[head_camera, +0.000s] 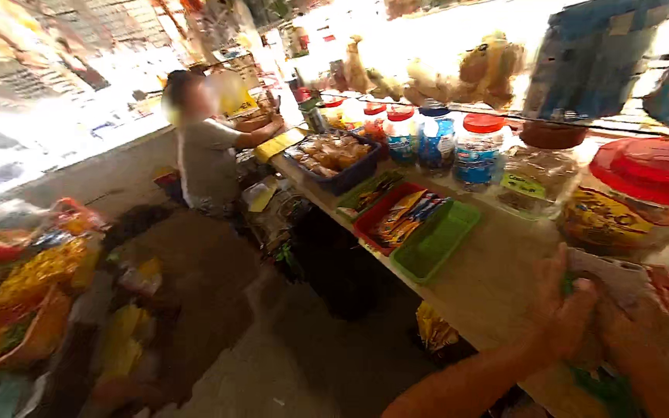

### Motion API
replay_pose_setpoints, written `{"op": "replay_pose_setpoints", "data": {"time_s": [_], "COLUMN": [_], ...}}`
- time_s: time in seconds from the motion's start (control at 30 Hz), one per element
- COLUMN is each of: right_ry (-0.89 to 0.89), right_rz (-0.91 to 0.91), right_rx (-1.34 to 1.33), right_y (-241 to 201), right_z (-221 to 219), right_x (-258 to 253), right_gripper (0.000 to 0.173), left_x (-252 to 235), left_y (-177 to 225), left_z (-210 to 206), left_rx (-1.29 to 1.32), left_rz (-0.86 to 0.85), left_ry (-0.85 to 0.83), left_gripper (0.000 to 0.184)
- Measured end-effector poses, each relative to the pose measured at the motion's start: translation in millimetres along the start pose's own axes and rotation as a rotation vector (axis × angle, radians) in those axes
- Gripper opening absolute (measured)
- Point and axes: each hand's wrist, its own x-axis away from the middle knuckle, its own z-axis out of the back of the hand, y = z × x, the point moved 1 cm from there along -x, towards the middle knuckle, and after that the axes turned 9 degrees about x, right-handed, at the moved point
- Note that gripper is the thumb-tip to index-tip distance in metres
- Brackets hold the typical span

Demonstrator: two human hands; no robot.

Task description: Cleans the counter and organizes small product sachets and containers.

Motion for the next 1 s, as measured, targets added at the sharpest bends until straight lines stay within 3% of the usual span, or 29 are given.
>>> {"op": "replay_pose_setpoints", "data": {"time_s": [0.17, 0.33, 0.47, 0.57, 0.7, 0.83, 0.9, 1.0], "right_ry": [-0.14, -0.1, -0.038, -0.116, -0.135, -0.134, -0.124, -0.11], "right_rz": [0.056, 0.1, -0.009, 0.037, 0.193, -0.081, -0.132, 0.042], "right_rx": [-0.045, -0.169, -0.222, -0.15, -0.126, -0.163, -0.07, -0.038], "right_y": [-6.0, -1.6, -6.4, 7.8, 25.8, 24.4, 19.9, -0.6], "right_z": [-8.5, -10.2, -10.8, -9.9, -14.4, 0.8, 1.9, -6.0], "right_x": [8.5, 8.4, 7.6, 11.3, 8.4, 10.6, 14.1, 10.4], "right_gripper": [0.038, 0.034, 0.031, 0.039, 0.035, 0.035, 0.041, 0.043], "left_x": [-18.2, -1.8, 14.0, 3.5, -3.9, 16.1, 15.8, -4.0], "left_y": [9.8, 16.8, 12.2, 17.3, 20.1, 9.1, 4.4, 9.7], "left_z": [14.5, 9.4, 1.0, 9.8, 14.2, -6.4, -7.9, 3.2], "left_rx": [0.058, -0.019, -0.072, -0.038, -0.047, -0.254, -0.27, -0.152], "left_rz": [0.007, -0.081, -0.134, -0.114, -0.046, -0.098, -0.113, -0.114], "left_ry": [0.116, 0.075, 0.038, 0.055, 0.085, 0.04, 0.044, 0.089], "left_gripper": [0.052, 0.051, 0.049, 0.053, 0.06, 0.054, 0.053, 0.053]}}
